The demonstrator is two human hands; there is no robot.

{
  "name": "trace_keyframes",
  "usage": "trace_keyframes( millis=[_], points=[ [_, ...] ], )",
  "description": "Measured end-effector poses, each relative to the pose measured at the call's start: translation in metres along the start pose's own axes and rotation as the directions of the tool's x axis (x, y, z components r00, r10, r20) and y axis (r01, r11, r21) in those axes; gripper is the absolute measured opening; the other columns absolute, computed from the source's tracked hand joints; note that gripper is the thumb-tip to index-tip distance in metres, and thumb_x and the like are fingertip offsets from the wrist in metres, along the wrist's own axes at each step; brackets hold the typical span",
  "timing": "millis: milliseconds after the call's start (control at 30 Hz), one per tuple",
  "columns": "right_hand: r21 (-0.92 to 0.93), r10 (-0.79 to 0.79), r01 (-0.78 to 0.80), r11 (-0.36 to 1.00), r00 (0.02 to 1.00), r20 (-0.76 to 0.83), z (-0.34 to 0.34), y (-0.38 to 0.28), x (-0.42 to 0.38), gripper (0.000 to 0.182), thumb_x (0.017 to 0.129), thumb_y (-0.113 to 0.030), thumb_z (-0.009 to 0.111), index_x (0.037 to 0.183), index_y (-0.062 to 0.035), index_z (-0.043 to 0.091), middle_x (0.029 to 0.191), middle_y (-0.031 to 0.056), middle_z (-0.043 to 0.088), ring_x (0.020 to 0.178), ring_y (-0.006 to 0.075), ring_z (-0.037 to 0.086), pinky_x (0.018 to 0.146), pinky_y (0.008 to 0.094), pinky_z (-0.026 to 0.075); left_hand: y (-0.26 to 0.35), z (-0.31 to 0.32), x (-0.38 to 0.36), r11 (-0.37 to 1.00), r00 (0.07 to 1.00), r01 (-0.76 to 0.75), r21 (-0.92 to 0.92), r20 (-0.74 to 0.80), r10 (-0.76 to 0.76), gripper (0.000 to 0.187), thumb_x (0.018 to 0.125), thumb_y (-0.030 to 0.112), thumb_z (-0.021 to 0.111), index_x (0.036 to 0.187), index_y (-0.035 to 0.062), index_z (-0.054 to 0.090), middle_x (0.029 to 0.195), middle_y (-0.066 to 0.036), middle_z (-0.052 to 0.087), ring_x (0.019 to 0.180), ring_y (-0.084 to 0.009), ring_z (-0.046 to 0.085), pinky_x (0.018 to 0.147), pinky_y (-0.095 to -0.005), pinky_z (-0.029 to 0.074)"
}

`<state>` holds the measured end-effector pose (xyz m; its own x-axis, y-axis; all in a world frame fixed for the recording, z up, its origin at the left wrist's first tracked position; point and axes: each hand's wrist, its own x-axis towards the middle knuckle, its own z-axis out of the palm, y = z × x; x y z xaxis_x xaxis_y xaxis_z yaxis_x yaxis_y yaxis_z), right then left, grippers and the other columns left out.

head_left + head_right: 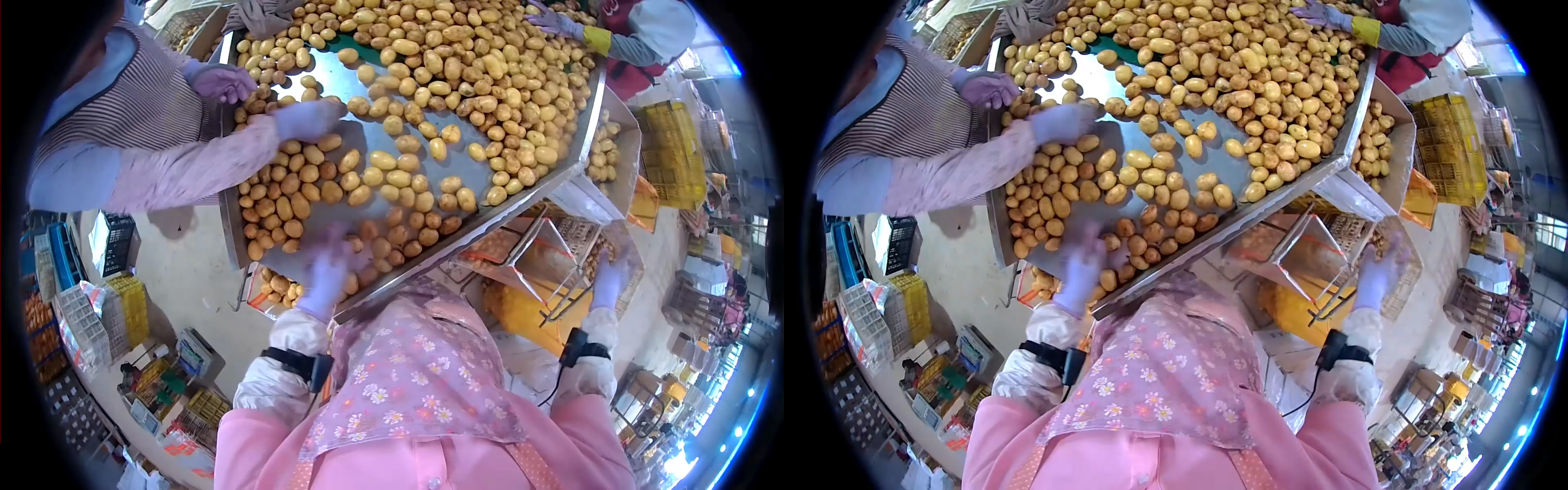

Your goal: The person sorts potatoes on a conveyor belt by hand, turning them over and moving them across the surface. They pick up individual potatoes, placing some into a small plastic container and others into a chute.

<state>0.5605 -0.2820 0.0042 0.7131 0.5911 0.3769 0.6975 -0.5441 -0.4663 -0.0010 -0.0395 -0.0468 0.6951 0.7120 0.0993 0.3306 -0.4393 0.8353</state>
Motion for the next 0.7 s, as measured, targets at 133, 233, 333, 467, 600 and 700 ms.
trace_keyframes(
  millis=[133,233,333,467,600,700],
  points=[
    [0.275,0.317,-0.4,0.875,0.9,0.3,0.047,-0.113,-0.007,0.046,0.089,0.001,0.063,0.134,-0.0027,0.058,0.119,0.0161,0.064,0.113,0.0298,0.065,0.091,0.0371,0.054,-0.01,0.016,0.01,0.776,0.876,0.474,0.415,-0.308,-0.37,0.052,0.09,0.014,0.061,0.141,0.0061,0.055,0.14,-0.026,0.054,0.127,-0.0411,0.055,0.104,-0.049,0.047],
    [0.237,-0.273,0.16,0.958,0.761,0.589,0.126,-0.267,-0.027,0.035,0.093,-0.008,0.063,0.128,-0.0116,0.063,0.12,0.0126,0.068,0.11,0.0333,0.066,0.092,0.0438,0.055,0.067,0.04,0.045,0.92,0.995,0.056,0.389,0.056,-0.085,0.047,0.085,0.016,0.064,0.132,0.0063,0.06,0.135,-0.024,0.058,0.124,-0.0404,0.056,0.106,-0.0504,0.046],
    [0.194,-0.247,0.154,0.969,0.659,0.711,0.214,-0.322,-0.071,0.052,0.092,-0.029,0.067,0.141,-0.02,0.053,0.149,0.0169,0.048,0.132,0.0368,0.052,0.109,0.0504,0.044,0.049,0.065,0.01,0.948,0.977,-0.119,0.294,0.205,0.059,0.047,0.089,0.018,0.06,0.134,0.0057,0.06,0.135,-0.02,0.057,0.123,-0.0397,0.055,0.104,-0.0491,0.045],
    [0.226,-0.528,0.584,0.78,0.42,0.738,0.204,-0.329,-0.108,0.062,0.093,-0.04,0.064,0.152,-0.0357,0.045,0.163,0.0158,0.033,0.152,0.0364,0.026,0.119,0.0655,0.025,0.032,0.004,-0.018,0.944,0.971,0.239,0.229,-0.072,-0.228,0.034,0.091,0.012,0.058,0.123,0.0056,0.067,0.132,-0.018,0.06,0.121,-0.0397,0.058,0.102,-0.0501,0.046],
    [0.272,-0.609,0.663,0.697,0.348,0.713,0.178,-0.301,-0.109,0.054,0.093,-0.036,0.064,0.145,-0.0281,0.055,0.161,0.0172,0.036,0.152,0.0366,0.028,0.121,0.0613,0.024,-0.043,-0.034,-0.063,0.687,0.82,0.566,0.455,-0.391,-0.417,0.042,0.09,0.015,0.059,0.132,0.0178,0.064,0.135,-0.02,0.056,0.123,-0.0443,0.055,0.102,-0.0513,0.047],
    [0.305,-0.526,0.449,0.84,0.536,0.66,0.17,-0.303,-0.108,0.054,0.094,-0.025,0.065,0.146,-0.0184,0.052,0.158,0.0165,0.04,0.147,0.0356,0.038,0.118,0.0517,0.034,-0.075,-0.038,-0.064,0.684,0.854,0.521,0.512,-0.311,-0.417,0.044,0.09,0.013,0.059,0.133,0.0204,0.064,0.136,-0.02,0.057,0.119,-0.0435,0.058,0.098,-0.0511,0.05]
  ],
)
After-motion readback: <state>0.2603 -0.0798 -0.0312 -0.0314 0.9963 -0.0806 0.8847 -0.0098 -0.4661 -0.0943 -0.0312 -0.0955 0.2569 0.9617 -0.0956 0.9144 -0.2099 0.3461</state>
